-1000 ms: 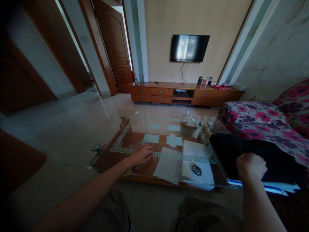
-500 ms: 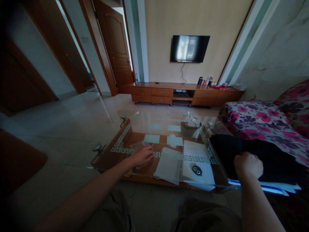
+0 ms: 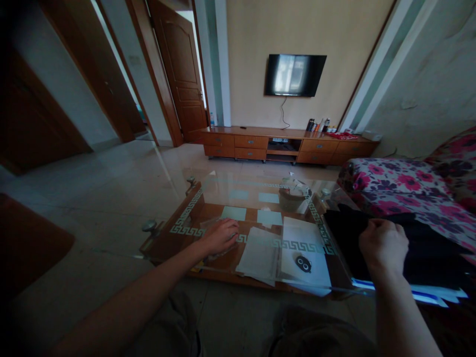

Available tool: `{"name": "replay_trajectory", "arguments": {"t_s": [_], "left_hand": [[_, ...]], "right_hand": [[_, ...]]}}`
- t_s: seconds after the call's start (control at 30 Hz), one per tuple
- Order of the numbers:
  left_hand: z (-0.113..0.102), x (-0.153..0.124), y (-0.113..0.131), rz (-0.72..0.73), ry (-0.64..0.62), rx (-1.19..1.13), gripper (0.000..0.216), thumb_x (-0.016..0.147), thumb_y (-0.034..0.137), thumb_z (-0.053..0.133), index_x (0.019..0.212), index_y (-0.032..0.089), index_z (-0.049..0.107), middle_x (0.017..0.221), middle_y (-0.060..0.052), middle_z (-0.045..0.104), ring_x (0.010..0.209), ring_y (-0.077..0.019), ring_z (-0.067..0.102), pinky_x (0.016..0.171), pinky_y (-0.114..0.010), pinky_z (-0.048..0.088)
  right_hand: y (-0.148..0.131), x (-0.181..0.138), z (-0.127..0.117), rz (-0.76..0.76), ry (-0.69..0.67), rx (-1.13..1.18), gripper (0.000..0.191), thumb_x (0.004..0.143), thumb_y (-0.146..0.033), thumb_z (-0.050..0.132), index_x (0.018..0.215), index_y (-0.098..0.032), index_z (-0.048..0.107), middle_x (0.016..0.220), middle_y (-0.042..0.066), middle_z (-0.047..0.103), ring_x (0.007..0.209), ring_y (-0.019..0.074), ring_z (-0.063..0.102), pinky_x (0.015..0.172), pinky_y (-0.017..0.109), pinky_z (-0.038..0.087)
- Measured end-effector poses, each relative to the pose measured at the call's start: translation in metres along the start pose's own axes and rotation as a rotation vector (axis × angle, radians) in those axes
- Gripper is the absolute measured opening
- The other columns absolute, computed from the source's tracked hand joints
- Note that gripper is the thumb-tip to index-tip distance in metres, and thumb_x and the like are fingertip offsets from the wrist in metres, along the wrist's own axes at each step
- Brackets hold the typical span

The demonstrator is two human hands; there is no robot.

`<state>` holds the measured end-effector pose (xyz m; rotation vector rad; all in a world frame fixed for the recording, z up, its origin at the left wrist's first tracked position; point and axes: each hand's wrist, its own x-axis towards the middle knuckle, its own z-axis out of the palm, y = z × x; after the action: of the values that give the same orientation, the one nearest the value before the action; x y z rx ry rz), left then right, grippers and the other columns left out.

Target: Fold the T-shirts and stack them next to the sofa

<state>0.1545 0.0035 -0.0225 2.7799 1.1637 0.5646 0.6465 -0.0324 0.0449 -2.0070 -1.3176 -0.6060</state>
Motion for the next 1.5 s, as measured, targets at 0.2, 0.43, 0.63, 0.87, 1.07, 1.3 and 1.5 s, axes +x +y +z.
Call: {"name": "replay_trajectory", "arguments": {"t_s": [0.2, 0.43, 0.63, 0.87, 1.07, 1.3, 1.5], "left_hand": [[-0.043, 0.016, 0.051, -0.03, 0.249, -0.15, 0.027, 0.097, 0.02, 0.049, 0.121, 0.022, 0.064, 0.118, -0.009, 0.064, 0.11, -0.022, 0.059, 0.098, -0.038, 0.047], [-0.075, 0.023, 0.116, -0.069, 0.485, -0.508, 0.025, 0.099, 0.029, 0.056, 0.122, 0.023, 0.062, 0.111, -0.006, 0.063, 0.085, -0.014, 0.061, 0.082, -0.03, 0.052], [-0.089, 0.017, 0.135, -0.188, 0.38, -0.651, 0.018, 0.094, 0.037, 0.065, 0.104, 0.022, 0.07, 0.092, -0.003, 0.065, 0.074, -0.0122, 0.06, 0.065, -0.025, 0.049], [-0.082, 0.012, 0.144, -0.272, 0.232, -0.946, 0.022, 0.093, 0.038, 0.064, 0.097, 0.018, 0.071, 0.083, -0.004, 0.07, 0.073, -0.0145, 0.063, 0.065, -0.026, 0.049], [-0.078, 0.008, 0.14, -0.27, 0.12, -1.146, 0.03, 0.09, 0.046, 0.067, 0.091, 0.016, 0.069, 0.077, -0.003, 0.068, 0.069, -0.0141, 0.062, 0.063, -0.026, 0.048], [-0.095, 0.018, 0.109, -0.364, 0.214, -1.185, 0.035, 0.091, 0.052, 0.063, 0.084, 0.018, 0.059, 0.07, 0.0, 0.061, 0.06, -0.0117, 0.057, 0.056, -0.023, 0.045], [-0.149, -0.013, 0.019, -0.531, 1.491, -0.105, 0.026, 0.102, 0.043, 0.041, 0.11, 0.019, 0.045, 0.11, -0.008, 0.047, 0.106, -0.0211, 0.05, 0.101, -0.043, 0.042]], "right_hand": [[-0.091, -0.001, -0.074, -0.099, 0.328, 0.307, 0.032, 0.097, -0.033, 0.044, 0.114, -0.015, 0.063, 0.105, 0.015, 0.065, 0.094, 0.0256, 0.061, 0.086, 0.036, 0.045], [-0.166, -0.037, -0.101, -0.252, -0.267, 0.867, 0.02, 0.099, -0.041, 0.052, 0.104, -0.022, 0.057, 0.091, 0.004, 0.059, 0.081, 0.0191, 0.056, 0.076, 0.03, 0.045], [-0.195, -0.058, -0.107, -0.232, -0.569, 1.078, 0.022, 0.1, -0.045, 0.052, 0.101, -0.024, 0.059, 0.091, 0.003, 0.059, 0.08, 0.0181, 0.054, 0.072, 0.028, 0.045], [-0.219, -0.076, -0.109, -0.167, -0.782, 1.244, 0.023, 0.099, -0.045, 0.056, 0.096, -0.023, 0.061, 0.087, 0.002, 0.06, 0.082, 0.0171, 0.056, 0.076, 0.027, 0.048], [-0.223, -0.085, -0.105, -0.123, -0.876, 1.309, 0.022, 0.098, -0.043, 0.058, 0.097, -0.022, 0.062, 0.087, 0.001, 0.061, 0.081, 0.0169, 0.058, 0.076, 0.028, 0.049], [-0.214, -0.079, -0.097, -0.111, -0.804, 1.276, 0.023, 0.096, -0.043, 0.061, 0.096, -0.021, 0.063, 0.088, 0.002, 0.062, 0.079, 0.0152, 0.057, 0.073, 0.027, 0.048], [-0.18, -0.055, -0.067, 0.032, -0.547, 1.135, 0.034, 0.096, -0.05, 0.058, 0.11, -0.02, 0.062, 0.088, 0.002, 0.063, 0.075, 0.0147, 0.058, 0.069, 0.026, 0.047]]}}
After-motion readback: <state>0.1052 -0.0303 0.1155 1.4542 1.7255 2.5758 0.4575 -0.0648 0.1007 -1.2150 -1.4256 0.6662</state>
